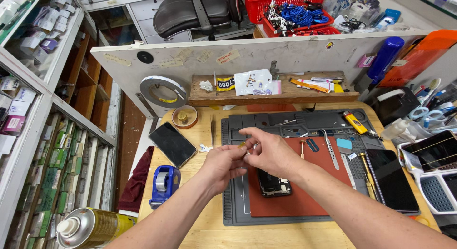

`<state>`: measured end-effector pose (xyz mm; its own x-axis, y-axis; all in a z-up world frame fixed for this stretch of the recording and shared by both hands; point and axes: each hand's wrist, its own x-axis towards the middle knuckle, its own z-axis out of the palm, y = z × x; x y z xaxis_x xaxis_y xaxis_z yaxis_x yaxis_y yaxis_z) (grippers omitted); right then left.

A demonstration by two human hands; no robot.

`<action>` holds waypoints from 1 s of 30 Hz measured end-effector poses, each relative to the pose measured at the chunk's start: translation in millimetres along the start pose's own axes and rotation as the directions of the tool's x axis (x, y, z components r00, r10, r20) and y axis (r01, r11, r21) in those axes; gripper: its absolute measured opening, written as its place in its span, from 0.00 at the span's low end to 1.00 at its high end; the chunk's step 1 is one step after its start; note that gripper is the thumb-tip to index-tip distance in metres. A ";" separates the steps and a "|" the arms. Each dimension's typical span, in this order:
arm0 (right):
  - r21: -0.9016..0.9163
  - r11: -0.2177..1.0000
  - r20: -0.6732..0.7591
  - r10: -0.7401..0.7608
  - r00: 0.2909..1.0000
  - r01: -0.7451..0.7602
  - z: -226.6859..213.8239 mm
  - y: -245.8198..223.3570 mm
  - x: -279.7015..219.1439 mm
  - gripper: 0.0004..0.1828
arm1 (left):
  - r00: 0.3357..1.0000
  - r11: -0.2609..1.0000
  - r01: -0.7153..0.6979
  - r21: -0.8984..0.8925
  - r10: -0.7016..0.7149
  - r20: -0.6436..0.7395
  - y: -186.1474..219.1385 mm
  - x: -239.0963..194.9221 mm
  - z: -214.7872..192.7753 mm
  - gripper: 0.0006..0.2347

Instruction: The person works on a disassembled smartphone, using a screwdriver to remove screws and tweezers to handle small components. They apply adhesive tape to internal parts and reposition the battery and logic board. The device remains open on the workbench throughout the clip.

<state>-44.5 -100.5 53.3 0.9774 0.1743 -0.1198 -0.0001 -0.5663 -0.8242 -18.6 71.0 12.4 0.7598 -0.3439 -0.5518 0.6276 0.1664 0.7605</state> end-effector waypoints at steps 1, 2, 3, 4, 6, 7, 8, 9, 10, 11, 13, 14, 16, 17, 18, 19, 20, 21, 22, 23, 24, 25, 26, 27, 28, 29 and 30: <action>0.005 1.000 -0.024 0.002 1.000 -0.002 -0.8 1.5 -0.4 0.34 | 0.999 1.000 0.004 -0.015 -0.003 0.032 0.6 -2.2 0.2 0.10; 0.011 1.000 -0.048 0.005 0.999 -0.005 -1.8 4.0 -1.3 0.33 | 1.000 0.999 -0.005 0.043 0.006 -0.028 2.2 -3.9 -0.6 0.11; 0.017 1.000 -0.072 0.009 0.997 -0.008 -3.6 7.4 -2.7 0.33 | 0.996 0.995 -0.010 0.100 0.019 -0.087 4.9 -5.0 -2.5 0.12; 0.015 0.999 -0.100 0.048 0.994 -0.047 -6.0 11.2 -3.5 0.33 | 0.989 0.988 -0.014 0.157 0.037 -0.146 7.7 -6.1 -5.2 0.13; 0.014 0.992 -0.158 0.129 0.979 -0.129 -12.5 21.1 -6.3 0.34 | 0.961 0.803 0.035 0.595 0.136 -0.239 12.8 -7.4 -12.6 0.13; -0.013 0.993 -0.183 0.117 0.976 -0.121 -16.5 26.9 -8.0 0.34 | 0.944 0.639 0.079 0.765 0.198 -0.263 14.9 -7.5 -17.2 0.15; -0.041 0.993 -0.207 0.103 0.973 -0.114 -20.0 32.6 -8.7 0.34 | 0.942 0.579 0.086 0.811 0.217 -0.255 15.2 -8.6 -23.1 0.12; -0.068 0.992 -0.230 0.088 0.969 -0.107 -22.9 37.9 -8.8 0.34 | 0.940 0.516 0.093 0.852 0.235 -0.245 13.7 -10.8 -29.7 0.13; -0.077 0.989 -0.251 0.105 0.962 -0.128 -25.7 42.8 -8.6 0.34 | 0.939 0.451 0.100 0.887 0.252 -0.234 11.8 -11.3 -34.5 0.16; -0.086 0.985 -0.271 0.120 0.955 -0.149 -28.2 47.0 -8.1 0.33 | 0.936 0.442 0.108 0.890 0.257 -0.241 10.1 -9.9 -37.4 0.14; -0.074 0.981 -0.290 0.153 0.945 -0.181 -29.6 53.8 -9.4 0.33 | 0.930 0.423 0.124 0.897 0.265 -0.254 5.8 -7.0 -42.7 0.15; -0.055 0.980 -0.288 0.168 0.943 -0.192 -30.5 56.2 -10.7 0.32 | 0.934 0.473 0.115 0.873 0.249 -0.258 4.9 -4.4 -44.4 0.12; -0.032 0.979 -0.287 0.182 0.940 -0.199 -31.0 58.5 -11.6 0.32 | 0.941 0.569 0.096 0.817 0.216 -0.262 3.1 1.9 -45.8 0.09; -0.028 0.980 -0.288 0.180 0.940 -0.196 -30.6 58.7 -11.9 0.32 | 0.937 0.524 0.077 0.848 0.251 -0.241 1.0 3.4 -47.1 0.09; -0.022 0.981 -0.289 0.179 0.940 -0.193 -29.7 58.4 -12.0 0.32 | 0.933 0.477 0.060 0.877 0.285 -0.219 -1.0 3.9 -49.1 0.08; -0.021 0.982 -0.288 0.173 0.942 -0.187 -29.0 57.7 -11.9 0.32 | 0.928 0.427 0.043 0.903 0.318 -0.195 -2.4 4.8 -50.6 0.08; -0.019 0.983 -0.286 0.168 0.944 -0.181 -28.6 56.5 -11.5 0.32 | 0.912 0.374 -0.015 0.927 0.386 -0.141 -2.6 6.5 -51.1 0.08; -0.018 0.984 -0.284 0.163 0.945 -0.175 -28.4 54.9 -11.4 0.32 | 0.889 0.316 -0.071 0.946 0.450 -0.083 -2.0 8.2 -50.8 0.09; -0.017 0.984 -0.279 0.167 0.946 -0.178 -27.9 52.9 -11.2 0.32 | 0.861 0.253 -0.123 0.960 0.508 -0.024 -1.4 8.1 -51.0 0.09; -0.016 0.983 -0.274 0.171 0.946 -0.182 -27.8 50.8 -11.2 0.32 | 0.889 0.418 -0.118 0.901 0.449 -0.092 -0.4 7.7 -50.0 0.09; -0.015 0.982 -0.272 0.176 0.946 -0.187 -28.7 48.9 -11.6 0.32 | 0.914 0.569 -0.106 0.815 0.379 -0.146 1.8 8.3 -46.6 0.10; -0.021 0.977 -0.258 0.200 0.945 -0.212 -29.6 47.0 -11.9 0.32 | 0.936 0.703 -0.084 0.706 0.298 -0.186 4.6 8.1 -42.9 0.10; -0.027 0.971 -0.245 0.223 0.943 -0.237 -30.4 45.2 -12.2 0.32 | 0.942 0.714 -0.067 0.697 0.275 -0.192 7.4 6.5 -39.7 0.10; -0.033 0.965 -0.233 0.247 0.941 -0.262 -31.2 43.6 -12.4 0.32 | 0.947 0.725 -0.049 0.687 0.252 -0.199 10.2 3.8 -37.0 0.10; -0.006 0.968 -0.230 0.242 0.943 -0.250 -31.6 42.2 -12.6 0.32 | 0.952 0.734 -0.030 0.678 0.228 -0.206 12.8 0.8 -34.7 0.10; 0.021 0.971 -0.227 0.237 0.945 -0.238 -32.1 41.2 -12.5 0.32 | 0.948 0.689 -0.010 0.724 0.236 -0.211 15.0 -1.4 -32.2 0.11; 0.047 0.973 -0.226 0.232 0.946 -0.228 -33.6 41.1 -12.9 0.32 | 0.946 0.641 0.008 0.768 0.244 -0.214 16.7 -2.2 -29.4 0.11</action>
<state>-50.1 -153.0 39.5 0.9724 -0.1489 -0.1797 -0.2326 -0.5528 -0.8002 -4.7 101.7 16.3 0.9082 -0.0870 -0.4094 0.2780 -0.6058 0.7454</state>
